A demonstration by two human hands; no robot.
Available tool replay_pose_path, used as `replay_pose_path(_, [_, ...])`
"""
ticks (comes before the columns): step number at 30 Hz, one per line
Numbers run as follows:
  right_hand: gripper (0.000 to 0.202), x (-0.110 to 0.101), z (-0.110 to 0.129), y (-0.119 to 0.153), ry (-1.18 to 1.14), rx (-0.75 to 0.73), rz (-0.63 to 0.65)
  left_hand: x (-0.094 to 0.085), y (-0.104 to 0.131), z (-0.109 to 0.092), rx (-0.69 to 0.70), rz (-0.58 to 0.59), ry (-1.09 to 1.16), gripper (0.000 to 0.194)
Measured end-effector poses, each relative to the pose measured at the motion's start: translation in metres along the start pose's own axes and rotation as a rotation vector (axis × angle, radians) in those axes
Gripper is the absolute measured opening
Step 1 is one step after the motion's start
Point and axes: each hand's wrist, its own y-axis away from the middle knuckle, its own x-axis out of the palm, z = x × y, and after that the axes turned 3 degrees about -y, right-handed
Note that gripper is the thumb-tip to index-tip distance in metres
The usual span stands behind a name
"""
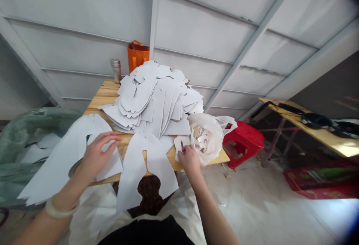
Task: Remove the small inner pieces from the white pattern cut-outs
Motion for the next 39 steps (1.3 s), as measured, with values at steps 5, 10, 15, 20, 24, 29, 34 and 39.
replay_pose_path(5, [0.010, -0.003, 0.001, -0.004, -0.005, -0.013, 0.024, 0.055, 0.010, -0.031, 0.058, 0.111, 0.202, 0.022])
replay_pose_path(10, [0.012, -0.006, 0.001, -0.005, -0.010, -0.033, 0.039, 0.141, -0.019, -0.080, -0.023, 0.414, 0.213, 0.028])
replay_pose_path(15, [0.010, -0.005, -0.001, -0.003, -0.029, -0.055, 0.020, 0.203, -0.049, -0.113, -0.044, 0.450, 0.168, 0.002])
replay_pose_path(20, [0.007, -0.010, -0.003, 0.006, -0.088, -0.098, 0.000, 0.210, -0.041, -0.122, -0.020, 0.403, 0.191, 0.008])
replay_pose_path(24, [0.014, -0.028, 0.003, 0.030, -0.241, -0.166, -0.175, 0.174, -0.024, -0.124, 0.019, 0.391, 0.294, 0.012])
replay_pose_path(29, [0.032, -0.064, 0.021, 0.059, -0.574, -0.198, -0.414, 0.097, 0.002, -0.115, -0.028, 0.316, 0.621, 0.021])
replay_pose_path(34, [0.017, -0.074, 0.051, 0.073, -0.853, -0.417, -0.010, 0.045, 0.032, -0.093, -0.127, 0.325, 0.614, 0.020])
replay_pose_path(39, [0.014, -0.060, 0.075, 0.081, -0.993, -0.344, 0.113, 0.028, 0.056, -0.072, -0.212, 0.334, 0.595, 0.023])
